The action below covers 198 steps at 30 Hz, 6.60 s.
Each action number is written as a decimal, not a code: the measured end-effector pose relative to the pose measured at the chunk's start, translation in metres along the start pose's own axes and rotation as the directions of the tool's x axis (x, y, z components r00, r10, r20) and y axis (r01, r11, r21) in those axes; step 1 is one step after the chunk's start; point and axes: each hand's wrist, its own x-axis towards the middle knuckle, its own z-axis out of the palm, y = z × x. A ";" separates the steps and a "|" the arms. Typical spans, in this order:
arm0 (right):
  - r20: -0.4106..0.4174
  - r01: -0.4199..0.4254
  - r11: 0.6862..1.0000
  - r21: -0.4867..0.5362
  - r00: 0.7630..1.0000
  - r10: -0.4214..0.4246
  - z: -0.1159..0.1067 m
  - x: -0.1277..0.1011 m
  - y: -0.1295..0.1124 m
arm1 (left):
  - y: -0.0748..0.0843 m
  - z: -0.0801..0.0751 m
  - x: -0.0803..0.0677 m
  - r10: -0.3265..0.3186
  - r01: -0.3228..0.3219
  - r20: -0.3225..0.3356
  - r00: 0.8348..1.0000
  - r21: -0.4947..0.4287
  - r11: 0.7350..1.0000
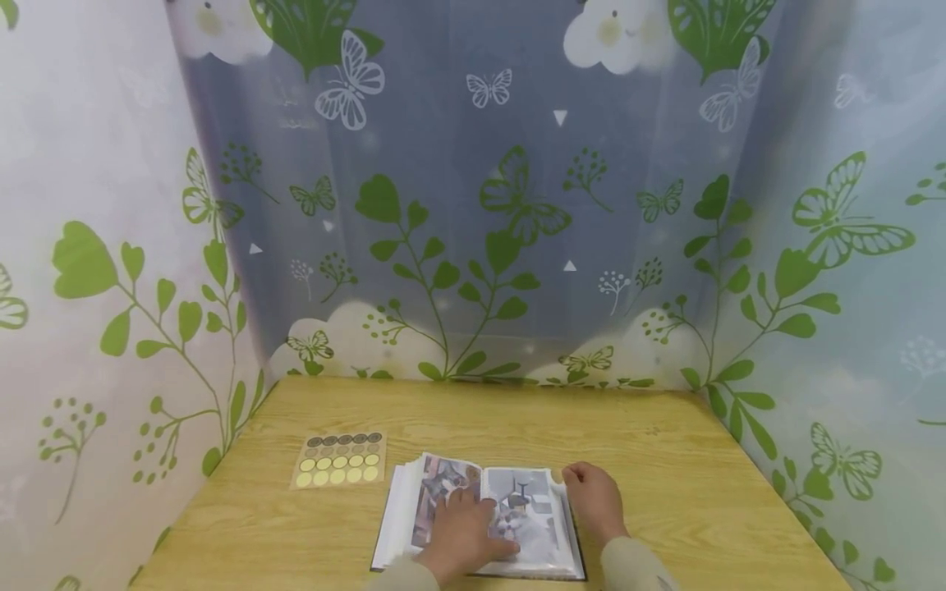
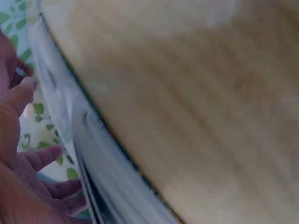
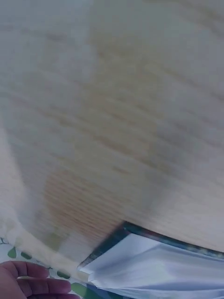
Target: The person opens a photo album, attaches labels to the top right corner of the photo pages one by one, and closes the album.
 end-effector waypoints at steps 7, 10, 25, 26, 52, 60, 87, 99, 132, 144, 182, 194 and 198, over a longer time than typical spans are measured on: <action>0.046 0.169 0.973 -0.156 0.985 -0.164 0.005 0.012 -0.002 | -0.001 0.012 -0.007 0.018 -0.020 0.029 0.999 0.059 0.998; 0.074 0.232 0.949 -0.213 0.973 -0.221 0.006 0.019 -0.003 | -0.001 0.013 -0.008 0.017 -0.018 0.021 1.000 0.037 0.999; 0.104 0.472 0.748 -0.466 0.869 -0.483 0.023 0.032 -0.008 | -0.006 0.021 -0.010 0.012 -0.012 0.020 1.000 0.034 0.999; 0.109 0.475 0.737 -0.481 0.866 -0.487 0.024 0.032 -0.008 | -0.007 0.022 -0.010 0.014 -0.014 0.015 1.000 0.034 0.999; 0.301 0.655 0.516 -0.552 0.734 -0.610 0.035 -0.014 0.013 | -0.008 0.017 -0.011 0.006 -0.008 0.025 1.000 0.049 0.999; 0.318 0.638 0.591 -0.494 0.765 -0.560 0.036 -0.014 0.016 | -0.008 0.014 -0.010 0.000 -0.001 0.043 0.999 0.028 1.000; 0.343 0.607 0.628 -0.487 0.794 -0.501 0.037 -0.018 -0.003 | -0.006 0.014 -0.010 0.003 -0.003 0.068 0.998 0.006 1.000; 0.358 0.610 0.633 -0.477 0.792 -0.494 0.033 -0.024 0.004 | -0.004 0.010 -0.011 -0.005 0.006 0.080 0.997 -0.010 1.000; 0.385 0.563 0.742 -0.363 0.816 -0.431 0.037 -0.018 -0.005 | -0.006 0.011 -0.012 0.008 -0.011 0.077 0.997 0.029 1.000; 0.358 0.548 0.738 -0.393 0.831 -0.426 0.039 -0.016 -0.003 | -0.004 0.012 -0.012 0.018 -0.021 0.068 0.998 0.045 0.999; 0.341 0.528 0.755 -0.389 0.844 -0.414 0.024 -0.019 0.019 | -0.007 0.015 -0.011 0.023 -0.025 0.060 0.998 0.039 0.999; 0.337 0.552 0.732 -0.400 0.831 -0.443 0.034 -0.020 0.002 | -0.007 0.015 -0.012 0.021 -0.023 0.043 0.999 0.045 0.999; 0.358 0.569 0.725 -0.388 0.818 -0.450 0.035 -0.022 -0.002 | -0.007 0.016 -0.012 0.024 -0.027 0.041 0.999 0.061 0.998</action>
